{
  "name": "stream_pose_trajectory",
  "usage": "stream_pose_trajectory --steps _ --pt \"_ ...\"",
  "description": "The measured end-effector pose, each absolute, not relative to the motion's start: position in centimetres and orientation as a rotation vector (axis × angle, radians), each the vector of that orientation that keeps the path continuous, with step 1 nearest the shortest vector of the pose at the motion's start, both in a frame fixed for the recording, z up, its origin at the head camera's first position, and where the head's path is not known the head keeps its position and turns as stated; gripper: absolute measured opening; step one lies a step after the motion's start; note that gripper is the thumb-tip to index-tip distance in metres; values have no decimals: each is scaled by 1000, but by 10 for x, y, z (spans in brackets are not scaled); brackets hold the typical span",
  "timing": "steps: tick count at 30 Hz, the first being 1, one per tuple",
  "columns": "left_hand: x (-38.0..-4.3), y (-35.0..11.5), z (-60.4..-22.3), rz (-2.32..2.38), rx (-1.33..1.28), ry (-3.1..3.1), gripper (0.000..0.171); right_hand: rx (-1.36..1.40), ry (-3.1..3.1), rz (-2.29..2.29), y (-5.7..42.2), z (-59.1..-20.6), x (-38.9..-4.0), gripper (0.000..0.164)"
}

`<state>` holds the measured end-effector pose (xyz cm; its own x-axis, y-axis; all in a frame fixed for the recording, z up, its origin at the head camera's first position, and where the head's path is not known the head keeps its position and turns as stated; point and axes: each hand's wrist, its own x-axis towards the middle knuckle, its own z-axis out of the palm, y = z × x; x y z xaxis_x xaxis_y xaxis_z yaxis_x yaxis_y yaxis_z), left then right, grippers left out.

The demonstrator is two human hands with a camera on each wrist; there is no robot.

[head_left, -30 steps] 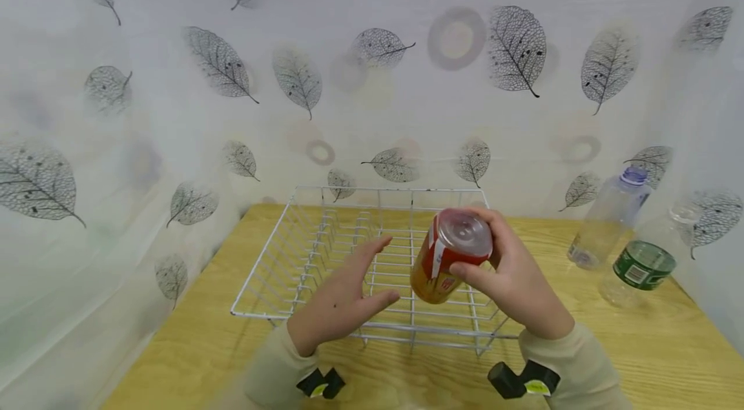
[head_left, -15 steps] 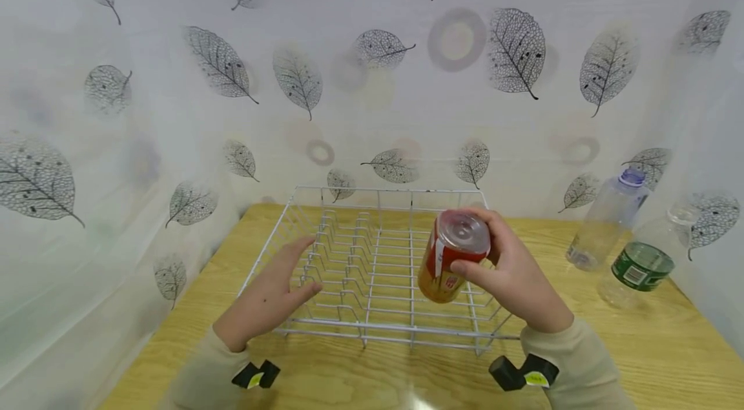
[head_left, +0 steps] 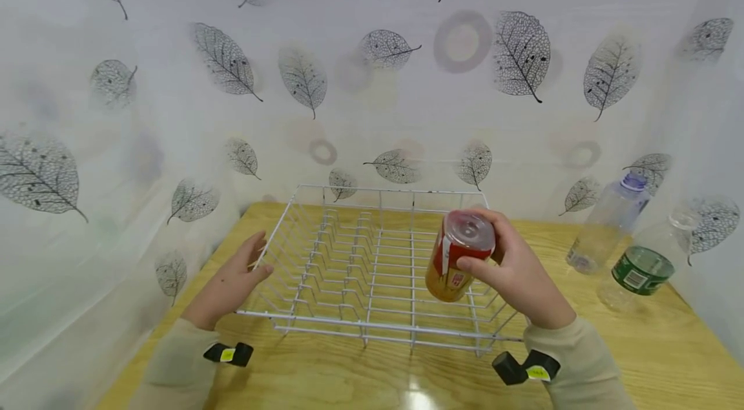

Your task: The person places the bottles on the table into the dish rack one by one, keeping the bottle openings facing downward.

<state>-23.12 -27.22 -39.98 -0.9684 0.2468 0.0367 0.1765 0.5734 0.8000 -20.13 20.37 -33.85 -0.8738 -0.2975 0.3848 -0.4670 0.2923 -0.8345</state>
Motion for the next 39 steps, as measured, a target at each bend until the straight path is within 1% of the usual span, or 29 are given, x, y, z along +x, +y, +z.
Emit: stream_pose_trajectory --steps 5,8,14,20,26,32,39 --pt "-234 -274 -407 1618 348 2498 70 697 -2418 1630 204 -339 -202 68" --pt "-234 -273 -409 1716 353 2427 66 689 -2433 1607 204 -337 -201 69" --pt "-232 -273 -413 1814 372 2347 65 693 -2447 1470 203 -327 -200 72" --pt "-228 -273 -412 1928 407 2229 67 767 -2451 1366 195 -308 -210 74" --pt "-228 -272 -413 1980 419 2169 67 792 -2469 1346 186 -291 -227 72" --pt "-230 -271 -415 2000 397 2157 67 807 -2457 1424 175 -283 -256 70" --pt "-232 -270 -418 2015 396 2129 66 628 -2485 1556 165 -282 -293 77"
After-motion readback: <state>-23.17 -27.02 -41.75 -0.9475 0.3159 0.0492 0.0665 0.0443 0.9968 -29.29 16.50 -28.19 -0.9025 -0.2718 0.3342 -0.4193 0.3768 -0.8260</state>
